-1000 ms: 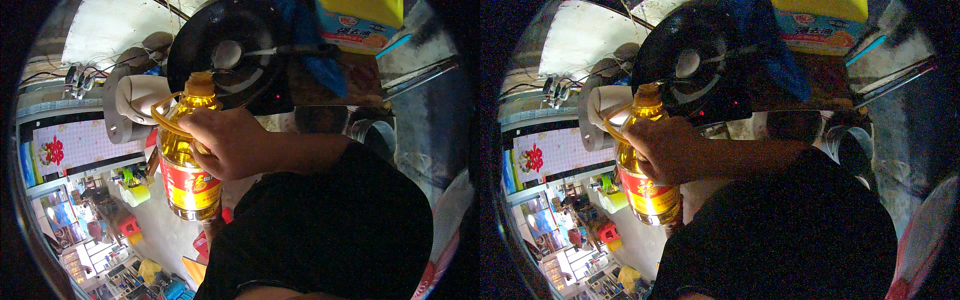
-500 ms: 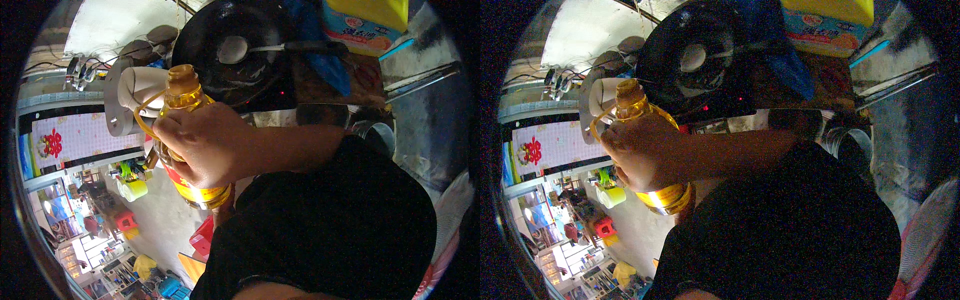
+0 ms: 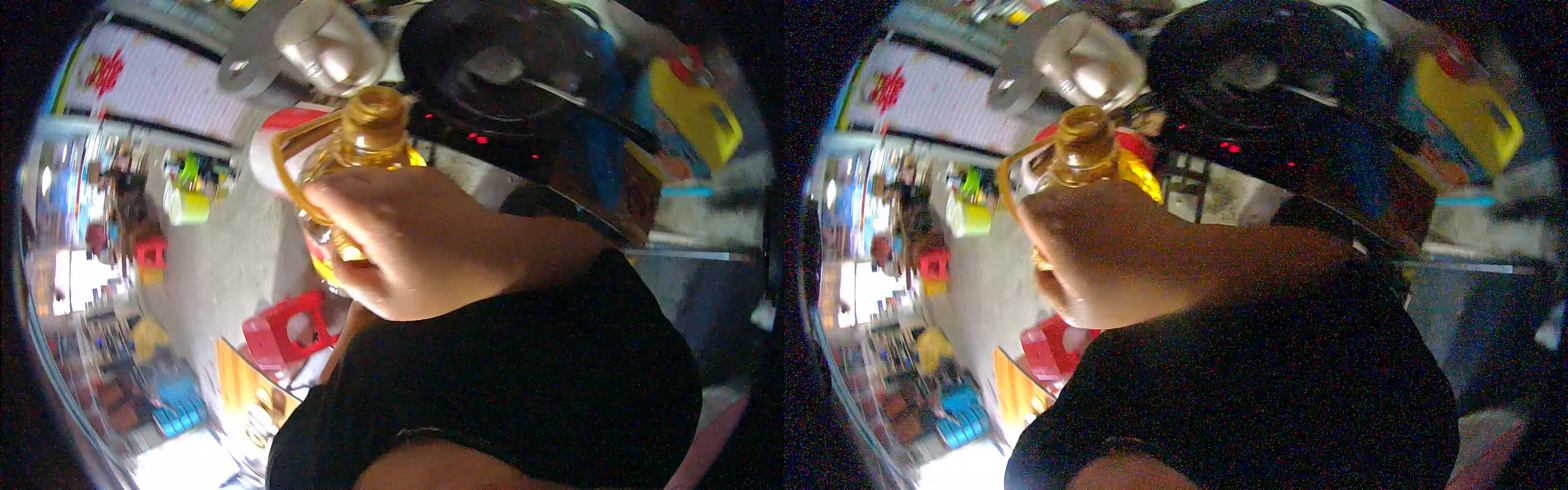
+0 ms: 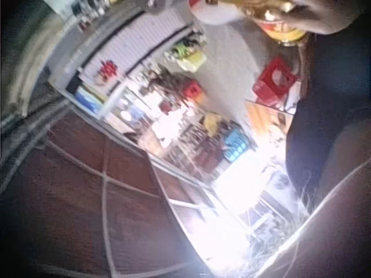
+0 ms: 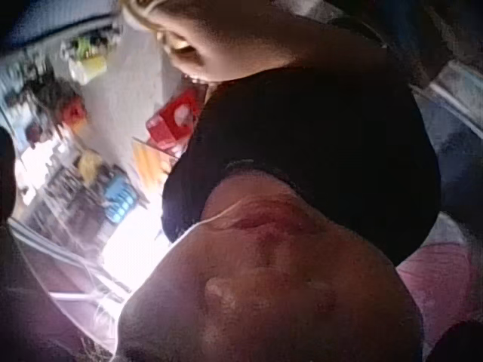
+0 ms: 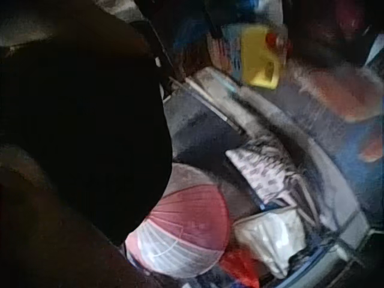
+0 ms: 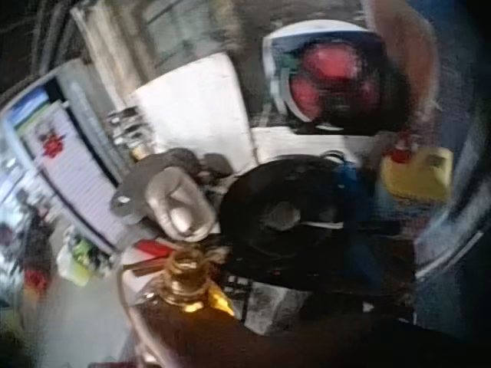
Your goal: The person cooks leafy green vegetables in a wok on an induction cooktop, stirs them with a ladle, and transfers the cooked vegetables into a bowl on a nearby table. The person also handles a bottle of cooking oil and places it on the table.
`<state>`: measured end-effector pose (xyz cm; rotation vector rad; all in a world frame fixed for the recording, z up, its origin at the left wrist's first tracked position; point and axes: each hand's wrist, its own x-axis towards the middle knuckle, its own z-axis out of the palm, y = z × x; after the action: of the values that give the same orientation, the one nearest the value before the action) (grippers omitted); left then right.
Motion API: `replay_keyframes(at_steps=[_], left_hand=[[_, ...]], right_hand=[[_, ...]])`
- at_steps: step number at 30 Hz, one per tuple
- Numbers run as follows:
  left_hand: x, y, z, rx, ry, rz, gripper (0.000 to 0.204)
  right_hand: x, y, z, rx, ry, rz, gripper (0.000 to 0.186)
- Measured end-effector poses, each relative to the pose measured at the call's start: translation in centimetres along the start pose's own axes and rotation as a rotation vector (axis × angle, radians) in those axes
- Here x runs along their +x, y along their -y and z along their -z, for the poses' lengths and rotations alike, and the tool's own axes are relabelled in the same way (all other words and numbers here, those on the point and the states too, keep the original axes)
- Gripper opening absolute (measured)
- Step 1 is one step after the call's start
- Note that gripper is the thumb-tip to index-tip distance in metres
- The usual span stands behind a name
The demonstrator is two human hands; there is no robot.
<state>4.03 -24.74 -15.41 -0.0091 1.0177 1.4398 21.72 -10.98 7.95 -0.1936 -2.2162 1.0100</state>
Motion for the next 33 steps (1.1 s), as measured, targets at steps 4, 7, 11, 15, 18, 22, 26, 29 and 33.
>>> replay_keyframes(at_steps=[4,7,11,15,18,22,26,29,33], left_hand=[[-2.3,0.4,2.3,-0.093,0.021,-0.036,0.078],[-4.2,0.6,5.0,-0.200,0.049,-0.092,0.078],[-7.8,0.5,9.9,-0.334,0.131,-0.233,0.079],[-14.5,-0.1,17.0,-0.467,0.093,-0.439,0.080],[-19.4,-0.6,22.3,-0.548,0.048,-0.581,0.081],[-25.0,-0.5,28.4,-0.593,-0.058,-0.769,0.081],[-29.2,1.1,33.2,-0.683,-0.207,-0.906,0.082],[-31.3,2.1,35.9,-0.967,-0.290,-0.782,0.088],[-33.9,2.9,39.2,-0.790,-0.486,-0.784,0.081]], right_hand=[[0.2,1.6,-2.7,0.117,0.146,0.029,0.041],[0.9,2.9,-6.3,0.099,0.155,0.139,0.041],[2.0,7.5,-12.0,0.549,0.315,-0.229,0.041],[5.5,12.2,-18.9,0.807,0.486,-0.510,0.043],[8.0,13.8,-24.8,1.020,0.681,-0.519,0.044],[11.5,15.8,-32.9,1.188,0.920,-0.550,0.037],[14.6,19.5,-41.9,1.332,1.166,-0.585,0.033],[16.5,22.1,-48.5,1.396,1.347,-0.606,0.031],[18.4,24.7,-57.3,1.309,1.413,-0.592,0.029]])
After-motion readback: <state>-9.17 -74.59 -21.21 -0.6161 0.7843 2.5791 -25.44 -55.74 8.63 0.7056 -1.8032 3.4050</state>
